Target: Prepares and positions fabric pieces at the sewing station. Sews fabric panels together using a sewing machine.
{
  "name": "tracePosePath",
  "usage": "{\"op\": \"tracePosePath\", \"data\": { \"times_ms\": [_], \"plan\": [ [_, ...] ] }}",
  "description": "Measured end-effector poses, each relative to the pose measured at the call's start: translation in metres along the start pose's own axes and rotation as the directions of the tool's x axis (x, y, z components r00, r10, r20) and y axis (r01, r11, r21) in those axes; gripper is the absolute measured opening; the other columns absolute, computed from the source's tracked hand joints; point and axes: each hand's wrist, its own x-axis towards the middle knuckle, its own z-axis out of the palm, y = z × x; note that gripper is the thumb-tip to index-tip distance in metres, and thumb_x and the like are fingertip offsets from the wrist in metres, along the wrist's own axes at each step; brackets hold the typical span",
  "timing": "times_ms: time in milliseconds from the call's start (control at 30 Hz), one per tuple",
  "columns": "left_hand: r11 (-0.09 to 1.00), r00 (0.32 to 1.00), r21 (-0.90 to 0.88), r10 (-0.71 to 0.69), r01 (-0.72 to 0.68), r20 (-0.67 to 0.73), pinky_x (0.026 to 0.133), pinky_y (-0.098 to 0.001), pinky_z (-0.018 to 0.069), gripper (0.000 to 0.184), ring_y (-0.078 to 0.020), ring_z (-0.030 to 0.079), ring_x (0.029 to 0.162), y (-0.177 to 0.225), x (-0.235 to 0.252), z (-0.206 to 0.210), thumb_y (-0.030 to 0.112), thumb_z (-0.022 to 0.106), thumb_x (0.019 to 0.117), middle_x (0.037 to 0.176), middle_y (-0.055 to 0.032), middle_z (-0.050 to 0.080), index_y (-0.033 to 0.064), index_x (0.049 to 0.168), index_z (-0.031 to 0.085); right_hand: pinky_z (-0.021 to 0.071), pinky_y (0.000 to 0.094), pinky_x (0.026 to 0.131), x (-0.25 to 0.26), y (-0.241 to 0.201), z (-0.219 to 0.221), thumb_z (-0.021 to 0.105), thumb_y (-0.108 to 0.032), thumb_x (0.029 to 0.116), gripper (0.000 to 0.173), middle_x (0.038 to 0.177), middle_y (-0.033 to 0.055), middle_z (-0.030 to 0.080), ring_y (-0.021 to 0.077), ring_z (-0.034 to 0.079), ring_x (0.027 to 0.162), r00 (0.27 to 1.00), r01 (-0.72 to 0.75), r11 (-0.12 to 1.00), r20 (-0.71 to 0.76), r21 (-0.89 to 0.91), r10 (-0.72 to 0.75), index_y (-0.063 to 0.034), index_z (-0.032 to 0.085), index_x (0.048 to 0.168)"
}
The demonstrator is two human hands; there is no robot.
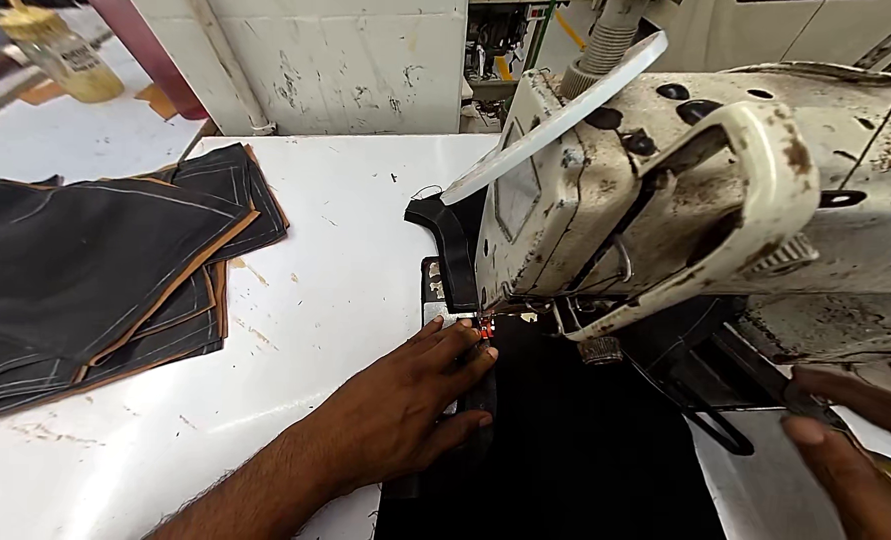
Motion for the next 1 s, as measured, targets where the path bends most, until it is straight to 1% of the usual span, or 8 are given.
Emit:
{"op": "tracePosePath", "data": {
  "times_ms": [67, 133, 233, 333, 433, 667, 833, 1000],
  "plan": [
    [1.000, 1.000, 0.008, 0.000, 0.000, 0.000, 0.126, -0.0395, 0.0288, 0.059, -0.0173, 0.037, 0.150, 0.000, 0.000, 0.000, 0.054, 0.038, 0.1072, 0.152, -0.0069, 0.051, 0.0164, 0.149, 0.055, 0.0498, 0.0556, 0.105, -0.016, -0.020, 0.006, 0.060, -0.032, 0.1042, 0.045, 0.130, 0.0291, 0.065, 0.0414, 0.062, 0.125, 0.990, 0.023, 0.998, 0.139, 0.062, -0.031, 0.0056, 0.064, 0.129],
    [1.000, 1.000, 0.011, -0.001, 0.001, -0.005, 0.126, -0.0394, 0.0287, 0.059, -0.0173, 0.037, 0.150, 0.000, 0.000, 0.000, 0.054, 0.039, 0.1070, 0.153, -0.0069, 0.051, 0.0165, 0.149, 0.055, 0.0467, 0.0540, 0.110, -0.032, -0.051, 0.023, 0.062, -0.033, 0.1037, 0.047, 0.134, 0.0274, 0.064, 0.0405, 0.061, 0.128, 0.963, 0.070, 0.984, 0.247, 0.161, -0.109, 0.0042, 0.064, 0.132],
    [0.997, 0.999, 0.064, 0.035, -0.033, -0.028, 0.126, -0.0432, 0.0293, 0.055, -0.0194, 0.040, 0.149, 0.002, -0.001, -0.002, 0.052, 0.040, 0.1073, 0.152, -0.0088, 0.053, 0.0172, 0.145, 0.060, 0.0404, 0.0523, 0.117, -0.052, -0.088, 0.052, 0.063, -0.035, 0.1027, 0.051, 0.141, 0.0251, 0.060, 0.0396, 0.055, 0.136, 0.930, 0.161, 0.952, 0.283, 0.261, -0.234, 0.0031, 0.061, 0.137],
    [0.988, 0.984, 0.079, 0.138, -0.130, -0.114, 0.121, -0.0443, 0.0390, 0.041, -0.0202, 0.056, 0.134, 0.006, -0.006, 0.000, 0.041, 0.048, 0.1081, 0.131, -0.0065, 0.067, 0.0155, 0.129, 0.072, 0.0379, 0.0505, 0.119, -0.056, -0.104, 0.063, 0.060, -0.038, 0.1035, 0.053, 0.146, 0.0217, 0.058, 0.0375, 0.052, 0.139, 0.921, 0.172, 0.961, 0.311, 0.215, -0.234, 0.0005, 0.060, 0.140],
    [0.985, 0.974, 0.063, 0.171, -0.163, -0.148, 0.117, -0.0394, 0.0441, 0.035, -0.0195, 0.060, 0.130, 0.005, -0.007, 0.002, 0.036, 0.051, 0.1077, 0.122, -0.0034, 0.071, 0.0157, 0.125, 0.074, 0.0376, 0.0482, 0.119, -0.053, -0.103, 0.065, 0.057, -0.038, 0.1054, 0.051, 0.147, 0.0186, 0.058, 0.0345, 0.051, 0.141, 0.917, 0.161, 0.976, 0.343, 0.147, -0.203, -0.0012, 0.061, 0.140],
    [0.986, 0.976, 0.098, 0.152, -0.138, -0.156, 0.117, -0.0397, 0.0435, 0.036, -0.0180, 0.059, 0.129, -0.006, 0.003, 0.000, 0.039, 0.051, 0.1071, 0.121, -0.0026, 0.071, 0.0172, 0.123, 0.076, 0.0336, 0.0473, 0.122, -0.036, -0.091, 0.072, 0.054, -0.040, 0.1064, 0.051, 0.152, 0.0159, 0.054, 0.0316, 0.046, 0.145, 0.915, 0.169, 0.973, 0.342, 0.155, -0.213, -0.0032, 0.061, 0.141],
    [0.986, 0.977, 0.109, 0.143, -0.127, -0.157, 0.116, -0.0406, 0.0439, 0.037, -0.0169, 0.060, 0.127, -0.015, 0.010, -0.003, 0.038, 0.051, 0.1068, 0.122, -0.0020, 0.070, 0.0178, 0.125, 0.075, 0.0351, 0.0454, 0.122, -0.022, -0.086, 0.077, 0.054, -0.041, 0.1060, 0.051, 0.152, 0.0134, 0.054, 0.0290, 0.047, 0.145, 0.920, 0.202, 0.968, 0.308, 0.151, -0.240, -0.0049, 0.061, 0.141],
    [0.977, 0.975, 0.170, 0.156, -0.129, -0.157, 0.115, -0.0416, 0.0438, 0.037, -0.0197, 0.062, 0.126, -0.021, 0.016, -0.004, 0.037, 0.049, 0.1072, 0.121, -0.0047, 0.071, 0.0181, 0.124, 0.075, 0.0349, 0.0442, 0.123, -0.010, -0.078, 0.083, 0.054, -0.042, 0.1057, 0.050, 0.152, 0.0109, 0.055, 0.0276, 0.047, 0.146, 0.928, 0.229, 0.961, 0.262, 0.158, -0.264, -0.0066, 0.062, 0.141]
  ]
}}
